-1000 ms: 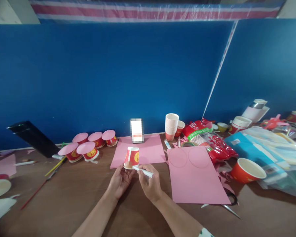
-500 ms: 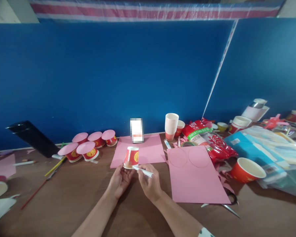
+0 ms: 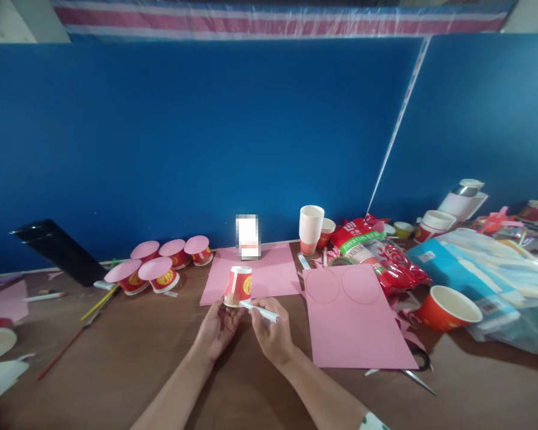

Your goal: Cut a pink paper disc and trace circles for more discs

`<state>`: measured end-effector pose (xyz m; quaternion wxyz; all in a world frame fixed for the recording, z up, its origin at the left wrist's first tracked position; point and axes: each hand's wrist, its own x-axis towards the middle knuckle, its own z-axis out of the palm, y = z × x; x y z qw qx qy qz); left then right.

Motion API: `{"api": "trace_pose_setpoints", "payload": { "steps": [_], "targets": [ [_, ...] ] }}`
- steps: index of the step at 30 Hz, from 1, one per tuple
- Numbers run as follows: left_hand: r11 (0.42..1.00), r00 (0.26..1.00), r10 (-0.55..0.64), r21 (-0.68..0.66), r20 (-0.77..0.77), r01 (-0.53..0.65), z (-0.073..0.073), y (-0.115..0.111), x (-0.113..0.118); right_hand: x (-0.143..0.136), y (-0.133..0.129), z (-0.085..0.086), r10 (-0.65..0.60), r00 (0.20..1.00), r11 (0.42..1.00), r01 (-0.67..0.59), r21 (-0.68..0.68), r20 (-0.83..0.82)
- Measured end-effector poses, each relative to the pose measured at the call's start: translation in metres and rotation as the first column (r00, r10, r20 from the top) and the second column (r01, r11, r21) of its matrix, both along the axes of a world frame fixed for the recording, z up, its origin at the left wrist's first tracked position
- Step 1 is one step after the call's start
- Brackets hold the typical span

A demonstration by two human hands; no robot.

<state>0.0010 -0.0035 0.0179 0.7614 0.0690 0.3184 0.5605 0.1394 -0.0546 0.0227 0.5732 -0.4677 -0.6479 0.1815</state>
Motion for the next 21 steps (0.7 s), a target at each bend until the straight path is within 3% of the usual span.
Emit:
{"api": "trace_pose_setpoints", "payload": {
  "steps": [21],
  "targets": [
    [1.000,1.000,0.006,-0.017,-0.024,-0.007,-0.0034,0.0025,0.0002,-0.0001,0.0006,0.0011,-0.021,0.998,1.000,0.020,0.017,0.067]
  ]
}}
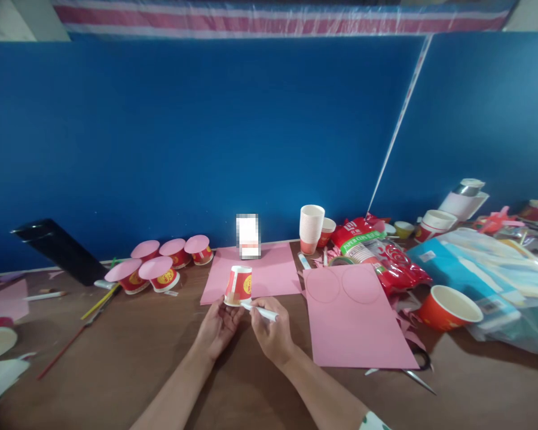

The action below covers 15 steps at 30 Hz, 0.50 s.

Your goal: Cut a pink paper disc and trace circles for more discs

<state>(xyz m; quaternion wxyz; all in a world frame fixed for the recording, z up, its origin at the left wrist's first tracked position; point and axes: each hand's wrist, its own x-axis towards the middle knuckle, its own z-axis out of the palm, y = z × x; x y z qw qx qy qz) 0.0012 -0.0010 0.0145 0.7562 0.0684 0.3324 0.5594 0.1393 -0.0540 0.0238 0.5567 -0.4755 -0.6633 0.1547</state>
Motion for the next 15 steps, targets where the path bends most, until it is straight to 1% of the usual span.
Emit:
{"api": "trace_pose_setpoints", "payload": {
  "steps": [15],
  "targets": [
    [1.000,1.000,-0.017,-0.002,-0.009,0.017,-0.0007,-0.0017,-0.0010,0.0007,-0.0005,0.0019,-0.003,1.000,1.000,0.002,-0.016,-0.019]
  ]
}}
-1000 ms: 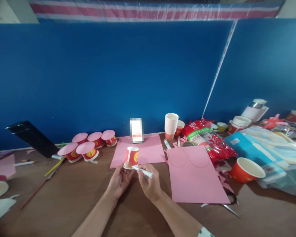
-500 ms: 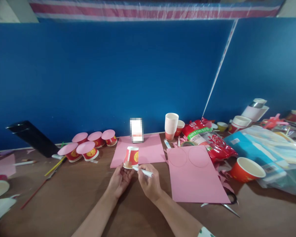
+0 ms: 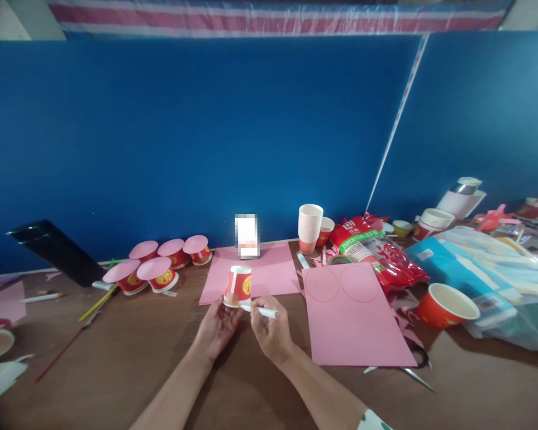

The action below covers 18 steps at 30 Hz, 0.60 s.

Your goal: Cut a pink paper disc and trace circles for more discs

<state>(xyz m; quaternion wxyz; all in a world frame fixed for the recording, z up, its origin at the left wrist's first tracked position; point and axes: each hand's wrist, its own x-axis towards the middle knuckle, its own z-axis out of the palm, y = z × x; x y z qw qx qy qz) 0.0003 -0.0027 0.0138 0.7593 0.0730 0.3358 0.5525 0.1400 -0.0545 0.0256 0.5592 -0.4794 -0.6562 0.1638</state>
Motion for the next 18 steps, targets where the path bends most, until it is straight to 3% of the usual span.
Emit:
{"api": "trace_pose_setpoints", "payload": {
  "steps": [18],
  "targets": [
    [1.000,1.000,-0.017,-0.004,-0.004,0.017,0.0007,-0.0011,0.0002,0.0021,0.0000,0.0003,-0.043,0.999,0.999,0.043,0.010,0.008]
  ]
}}
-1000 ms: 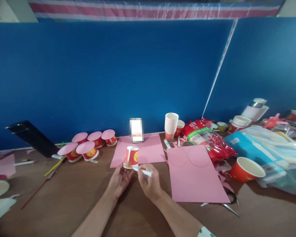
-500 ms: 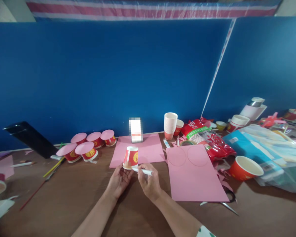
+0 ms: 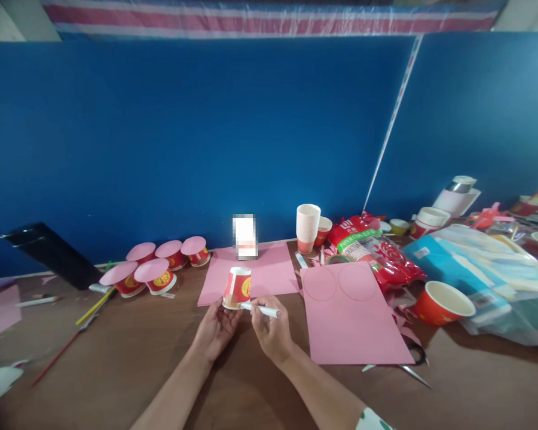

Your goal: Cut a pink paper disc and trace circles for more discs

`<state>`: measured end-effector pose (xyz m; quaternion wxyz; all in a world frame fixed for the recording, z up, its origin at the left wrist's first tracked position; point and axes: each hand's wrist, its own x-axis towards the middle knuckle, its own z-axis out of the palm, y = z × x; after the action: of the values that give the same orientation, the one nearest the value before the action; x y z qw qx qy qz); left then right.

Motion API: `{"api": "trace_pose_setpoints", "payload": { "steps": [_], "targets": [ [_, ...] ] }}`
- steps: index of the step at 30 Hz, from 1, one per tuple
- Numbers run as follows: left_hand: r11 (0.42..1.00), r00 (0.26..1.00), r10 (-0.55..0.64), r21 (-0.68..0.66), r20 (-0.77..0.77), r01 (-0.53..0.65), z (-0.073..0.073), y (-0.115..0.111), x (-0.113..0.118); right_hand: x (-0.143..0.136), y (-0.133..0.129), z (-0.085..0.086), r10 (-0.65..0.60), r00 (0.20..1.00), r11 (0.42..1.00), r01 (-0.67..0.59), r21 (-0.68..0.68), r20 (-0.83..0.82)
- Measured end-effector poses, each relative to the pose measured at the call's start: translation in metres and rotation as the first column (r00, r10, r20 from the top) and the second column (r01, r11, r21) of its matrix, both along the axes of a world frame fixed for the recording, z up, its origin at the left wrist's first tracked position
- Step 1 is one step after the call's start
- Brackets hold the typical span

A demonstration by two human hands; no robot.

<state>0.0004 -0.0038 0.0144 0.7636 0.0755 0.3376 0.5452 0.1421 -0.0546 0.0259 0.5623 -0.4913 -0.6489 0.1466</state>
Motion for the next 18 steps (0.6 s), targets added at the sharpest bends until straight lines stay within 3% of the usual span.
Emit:
{"api": "trace_pose_setpoints", "payload": {
  "steps": [18],
  "targets": [
    [1.000,1.000,0.006,-0.019,0.007,-0.005,0.0013,-0.0003,-0.0012,-0.0007,0.0004,0.0007,-0.005,1.000,1.000,0.005,-0.023,-0.011]
  ]
}}
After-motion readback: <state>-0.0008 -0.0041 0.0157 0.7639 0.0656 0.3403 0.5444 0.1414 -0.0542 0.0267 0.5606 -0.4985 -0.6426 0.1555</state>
